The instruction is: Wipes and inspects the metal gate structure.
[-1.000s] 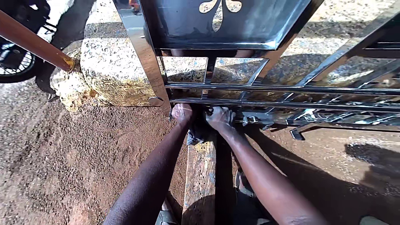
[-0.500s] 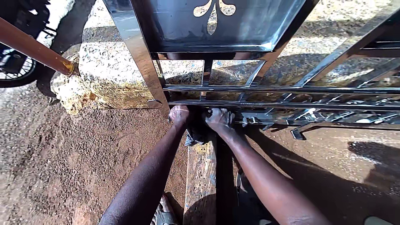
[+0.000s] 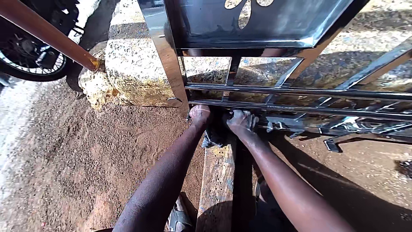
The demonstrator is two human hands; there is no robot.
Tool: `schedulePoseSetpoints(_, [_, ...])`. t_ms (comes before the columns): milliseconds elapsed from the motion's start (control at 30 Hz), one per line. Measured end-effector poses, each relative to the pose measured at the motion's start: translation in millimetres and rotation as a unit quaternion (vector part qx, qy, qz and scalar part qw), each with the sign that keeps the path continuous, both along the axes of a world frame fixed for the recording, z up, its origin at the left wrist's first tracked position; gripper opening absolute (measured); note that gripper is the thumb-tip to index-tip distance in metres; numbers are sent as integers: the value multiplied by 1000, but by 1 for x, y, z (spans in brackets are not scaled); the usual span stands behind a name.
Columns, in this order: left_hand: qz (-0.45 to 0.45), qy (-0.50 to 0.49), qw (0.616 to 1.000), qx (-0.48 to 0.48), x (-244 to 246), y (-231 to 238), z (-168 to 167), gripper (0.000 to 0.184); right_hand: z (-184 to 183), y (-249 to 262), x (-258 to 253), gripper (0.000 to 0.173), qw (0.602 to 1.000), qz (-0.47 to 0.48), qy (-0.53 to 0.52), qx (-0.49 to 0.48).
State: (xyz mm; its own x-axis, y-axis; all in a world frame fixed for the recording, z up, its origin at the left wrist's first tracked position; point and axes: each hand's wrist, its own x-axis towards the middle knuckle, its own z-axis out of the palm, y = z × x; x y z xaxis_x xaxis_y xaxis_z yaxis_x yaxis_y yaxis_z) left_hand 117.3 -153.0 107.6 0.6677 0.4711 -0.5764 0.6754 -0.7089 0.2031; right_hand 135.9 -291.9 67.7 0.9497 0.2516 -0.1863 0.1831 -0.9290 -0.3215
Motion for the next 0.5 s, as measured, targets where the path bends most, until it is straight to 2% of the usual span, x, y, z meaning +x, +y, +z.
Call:
schedulePoseSetpoints(100, [27,-28,999,-4,-4,2,2,57,0,-1,1,37,1000,-2,12,10])
schedulePoseSetpoints(233, [70,-64,996,-6,-9,3,-4,51,-1,-3,1,47,1000,-6,22,17])
schedulePoseSetpoints(400, [-4,-36,998,56,-27,-3,10,38,-1,-4,3,43,999,3,32,2])
schedulePoseSetpoints(467, [-15,-85,994,74,-38,1,4,39,1,-3,1,41,999,4,47,-4])
schedulePoseSetpoints(500, [-22,-139,986,84,-44,1,-3,39,3,-2,1,40,999,5,49,-8])
